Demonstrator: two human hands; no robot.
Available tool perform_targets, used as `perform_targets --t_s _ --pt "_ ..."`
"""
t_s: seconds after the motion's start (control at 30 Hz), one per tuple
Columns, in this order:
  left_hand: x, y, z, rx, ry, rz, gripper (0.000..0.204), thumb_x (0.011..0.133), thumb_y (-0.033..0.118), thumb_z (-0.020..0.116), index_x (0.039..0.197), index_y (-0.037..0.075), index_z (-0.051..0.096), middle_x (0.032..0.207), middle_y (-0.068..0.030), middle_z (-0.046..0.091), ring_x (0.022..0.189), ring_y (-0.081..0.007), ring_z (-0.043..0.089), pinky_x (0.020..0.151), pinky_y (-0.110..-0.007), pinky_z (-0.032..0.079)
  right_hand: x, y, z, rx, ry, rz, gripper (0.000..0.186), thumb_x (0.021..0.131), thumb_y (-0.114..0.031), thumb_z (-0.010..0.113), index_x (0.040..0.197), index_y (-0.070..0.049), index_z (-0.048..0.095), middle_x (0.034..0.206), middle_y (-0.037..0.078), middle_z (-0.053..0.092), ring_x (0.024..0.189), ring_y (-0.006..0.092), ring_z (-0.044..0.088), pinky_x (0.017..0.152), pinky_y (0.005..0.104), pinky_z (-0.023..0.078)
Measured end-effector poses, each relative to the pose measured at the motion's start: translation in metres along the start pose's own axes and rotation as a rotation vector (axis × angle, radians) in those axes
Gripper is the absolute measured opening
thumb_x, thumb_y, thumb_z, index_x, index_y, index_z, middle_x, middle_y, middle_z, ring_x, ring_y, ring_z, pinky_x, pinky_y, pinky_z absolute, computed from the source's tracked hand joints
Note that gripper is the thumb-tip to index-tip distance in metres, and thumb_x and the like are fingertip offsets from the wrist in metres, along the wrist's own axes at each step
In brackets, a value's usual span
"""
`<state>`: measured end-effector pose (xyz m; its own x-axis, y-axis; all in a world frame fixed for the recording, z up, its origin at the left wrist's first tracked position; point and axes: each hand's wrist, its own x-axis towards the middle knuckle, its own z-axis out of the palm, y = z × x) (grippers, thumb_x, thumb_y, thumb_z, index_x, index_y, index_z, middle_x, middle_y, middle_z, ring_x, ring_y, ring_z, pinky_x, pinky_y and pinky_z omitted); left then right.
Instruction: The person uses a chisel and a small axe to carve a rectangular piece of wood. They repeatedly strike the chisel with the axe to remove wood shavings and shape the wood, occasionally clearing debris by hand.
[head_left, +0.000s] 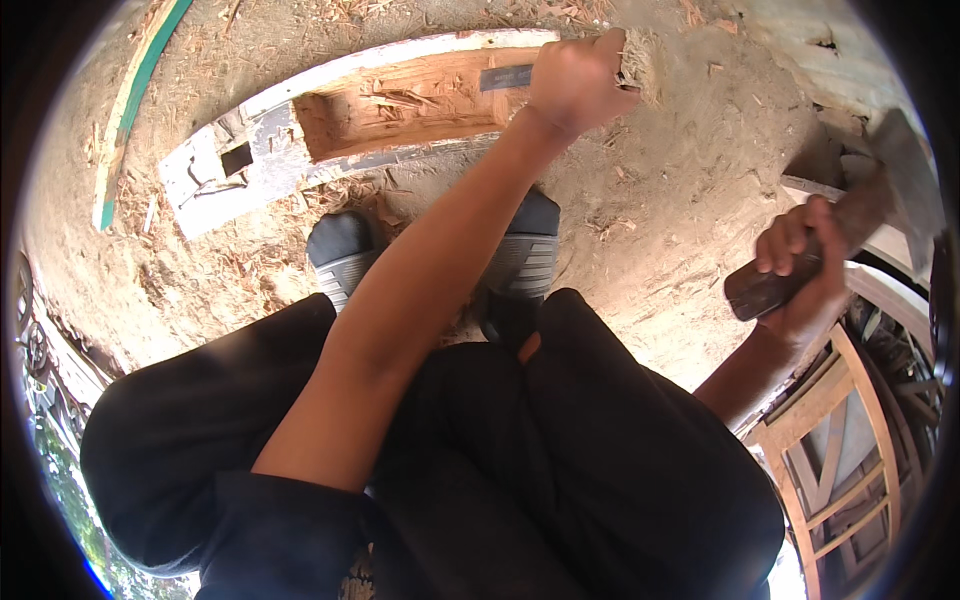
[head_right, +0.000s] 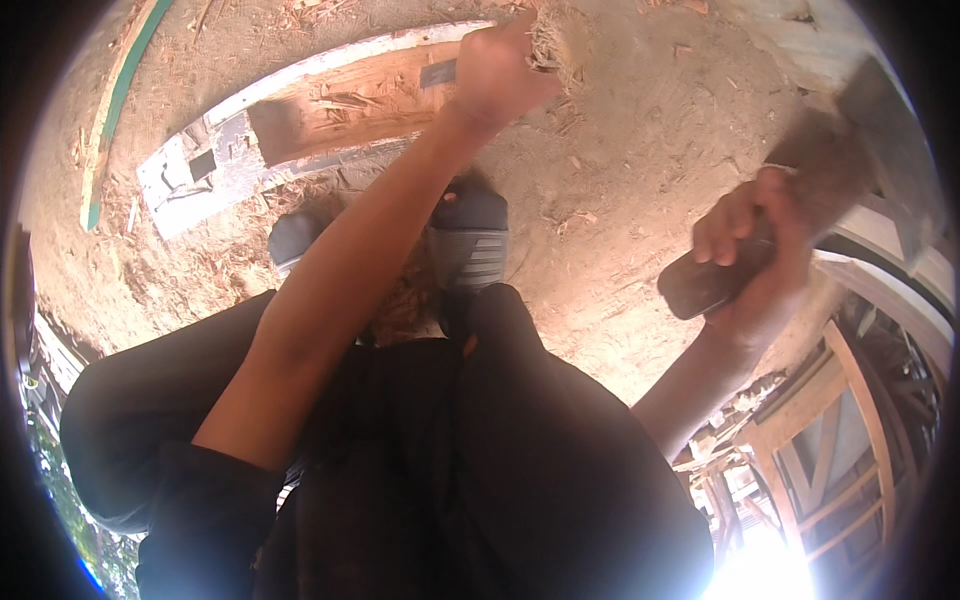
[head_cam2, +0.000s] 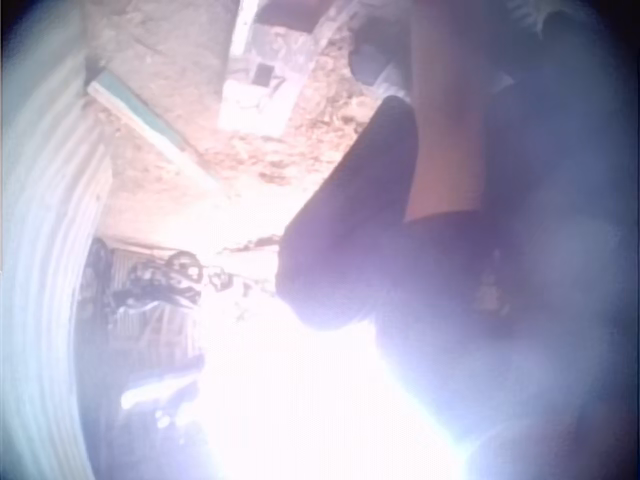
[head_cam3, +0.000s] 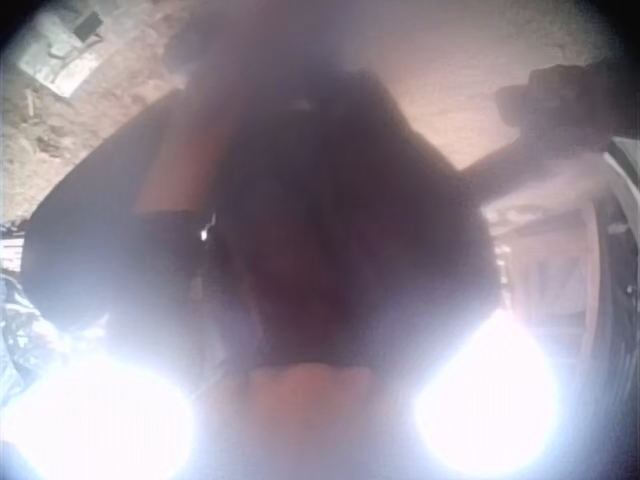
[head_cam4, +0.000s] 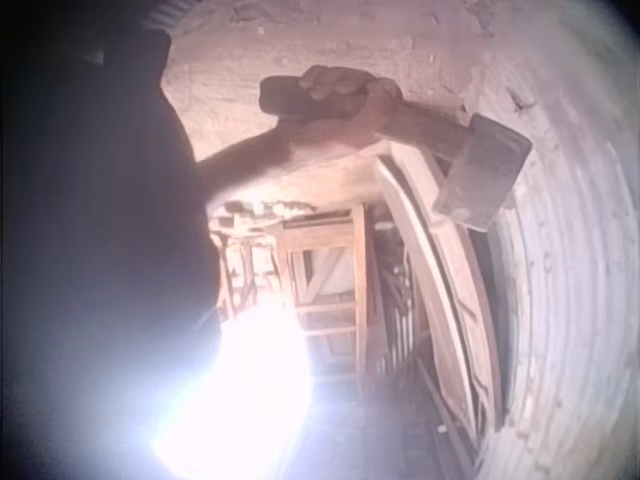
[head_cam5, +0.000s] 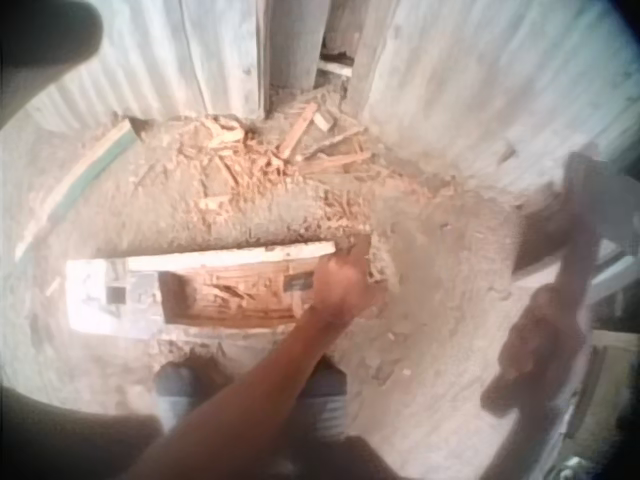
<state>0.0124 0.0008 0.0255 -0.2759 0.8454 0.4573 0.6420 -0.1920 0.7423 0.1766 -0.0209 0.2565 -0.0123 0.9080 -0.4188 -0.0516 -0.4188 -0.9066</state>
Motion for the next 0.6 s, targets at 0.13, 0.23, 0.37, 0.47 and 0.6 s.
perform_targets --t_s 0.13,0.23,0.37,0.47,0.6 --pt "0.002 0.01 -0.008 -0.014 0.003 -0.025 0.027 0.053 0.017 0.071 0.071 0.007 0.054 0.047 -0.0099 0.051 0.046 -0.0294 0.058 0.045 -0.039 0.049 0.004 0.036 0.008 -0.007 0.031 -0.082 0.028 0.096 -0.024 0.048 0.074 -0.009 0.046 0.06 0.001 0.042 0.048 0.0099 0.04 0.049 0.0271 0.04" --pt "0.004 0.008 -0.002 -0.096 0.11 0.004 0.027 0.053 0.018 0.071 0.071 0.007 0.054 0.048 -0.0103 0.052 0.046 -0.0294 0.058 0.046 -0.039 0.049 -0.01 0.087 0.006 -0.429 -0.289 0.415 0.015 0.089 -0.013 0.056 0.08 -0.001 0.053 0.058 0.004 0.048 0.046 0.0139 0.051 0.044 0.0304 0.043" --pt "-0.003 0.003 -0.006 -0.005 -0.001 -0.044 0.028 0.054 0.019 0.072 0.073 0.007 0.055 0.05 -0.0093 0.054 0.047 -0.028 0.059 0.047 -0.039 0.05 -0.007 0.069 -0.004 -0.38 -0.172 0.478 0.014 0.084 -0.01 0.061 0.074 -0.003 0.055 0.057 0.004 0.051 0.045 0.0129 0.051 0.044 0.0279 0.042" --pt "0.002 -0.004 0.003 0.034 -0.019 -0.012 0.03 0.054 0.02 0.073 0.074 0.007 0.054 0.052 -0.0083 0.056 0.048 -0.0268 0.06 0.049 -0.039 0.051 -0.007 0.069 -0.007 -0.329 -0.136 0.464 0.014 0.084 -0.011 0.062 0.076 -0.002 0.055 0.059 0.004 0.051 0.045 0.013 0.051 0.044 0.0276 0.042" --pt "0.004 0.003 0.0 0.059 -0.036 -0.031 0.03 0.055 0.02 0.074 0.073 0.007 0.053 0.053 -0.0083 0.056 0.049 -0.0267 0.061 0.049 -0.039 0.051 -0.003 0.064 -0.013 -0.26 -0.045 0.401 0.014 0.085 -0.013 0.061 0.081 -0.002 0.055 0.06 0.005 0.051 0.046 0.0139 0.051 0.045 0.0288 0.042"
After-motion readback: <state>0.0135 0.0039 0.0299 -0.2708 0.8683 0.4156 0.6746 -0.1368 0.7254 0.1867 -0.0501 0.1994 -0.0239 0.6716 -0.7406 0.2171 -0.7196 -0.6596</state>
